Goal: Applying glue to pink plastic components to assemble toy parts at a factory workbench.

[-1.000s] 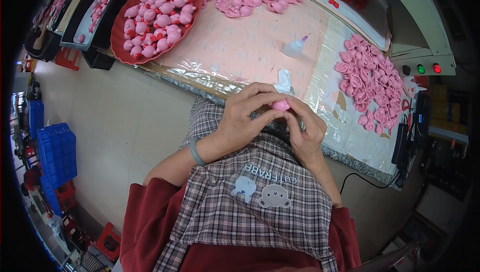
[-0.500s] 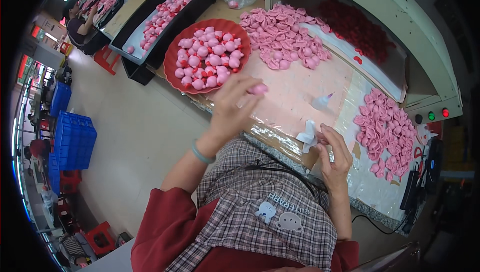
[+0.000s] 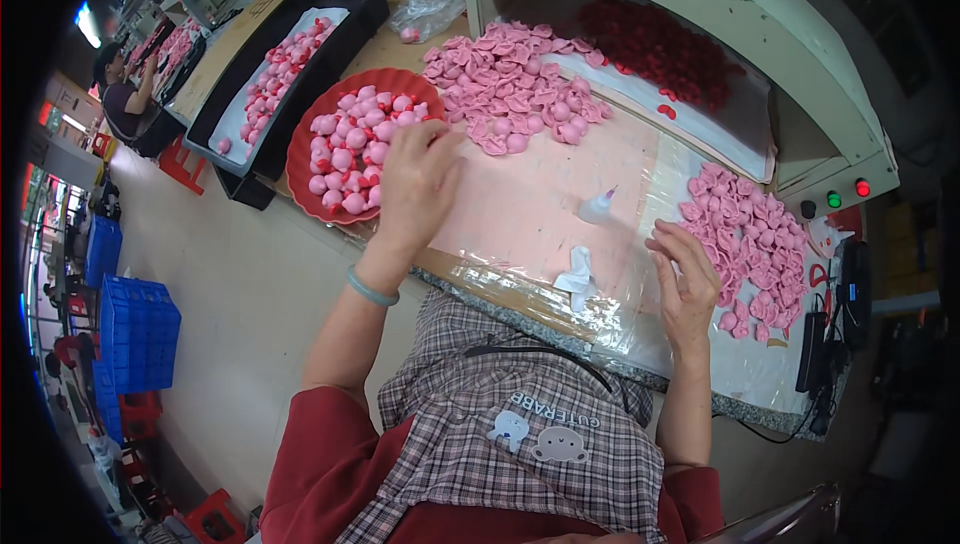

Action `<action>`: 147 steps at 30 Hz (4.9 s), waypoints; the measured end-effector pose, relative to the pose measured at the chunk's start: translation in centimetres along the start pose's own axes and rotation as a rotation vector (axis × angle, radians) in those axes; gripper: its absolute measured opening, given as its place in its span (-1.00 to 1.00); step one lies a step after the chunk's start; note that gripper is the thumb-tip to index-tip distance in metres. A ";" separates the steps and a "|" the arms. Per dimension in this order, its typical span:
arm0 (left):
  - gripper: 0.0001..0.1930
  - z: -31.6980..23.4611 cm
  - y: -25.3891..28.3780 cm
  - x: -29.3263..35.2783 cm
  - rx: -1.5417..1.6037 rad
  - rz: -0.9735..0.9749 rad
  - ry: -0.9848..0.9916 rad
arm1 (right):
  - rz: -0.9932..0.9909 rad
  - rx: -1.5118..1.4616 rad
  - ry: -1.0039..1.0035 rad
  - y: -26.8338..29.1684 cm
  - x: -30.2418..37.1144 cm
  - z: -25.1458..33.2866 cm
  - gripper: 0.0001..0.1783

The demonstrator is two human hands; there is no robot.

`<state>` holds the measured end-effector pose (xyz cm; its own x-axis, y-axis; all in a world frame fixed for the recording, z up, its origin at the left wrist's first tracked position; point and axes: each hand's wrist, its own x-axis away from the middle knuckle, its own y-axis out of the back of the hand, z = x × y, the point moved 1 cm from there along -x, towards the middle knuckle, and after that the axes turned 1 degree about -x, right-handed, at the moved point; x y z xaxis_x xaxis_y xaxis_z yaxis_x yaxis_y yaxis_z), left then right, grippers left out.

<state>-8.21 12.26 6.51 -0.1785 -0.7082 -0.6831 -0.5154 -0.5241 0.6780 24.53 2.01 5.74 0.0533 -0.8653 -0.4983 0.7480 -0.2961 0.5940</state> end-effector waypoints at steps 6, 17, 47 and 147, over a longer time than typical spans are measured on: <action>-0.75 -3.5 -8.7 -3.0 0.322 0.164 -0.175 | -0.071 -0.186 -0.239 0.2 -4.0 -3.6 -0.78; -0.75 -5.0 -15.1 -5.0 0.085 0.292 -0.384 | -0.042 0.227 -0.173 -0.8 -14.7 -12.1 -0.75; -0.76 -8.9 -2.9 4.8 1.900 0.562 0.880 | 0.076 -0.420 -0.242 -0.1 -2.8 1.8 -0.77; -0.46 -10.8 -0.5 8.8 1.650 0.578 0.749 | 0.263 -0.278 0.054 -2.9 2.3 5.9 -0.57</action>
<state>-0.45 1.16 3.11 -0.4820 -0.8748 0.0484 -0.7882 0.4088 -0.4601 18.61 -1.54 6.60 0.2962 -0.8723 -0.3889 0.8546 0.0602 0.5157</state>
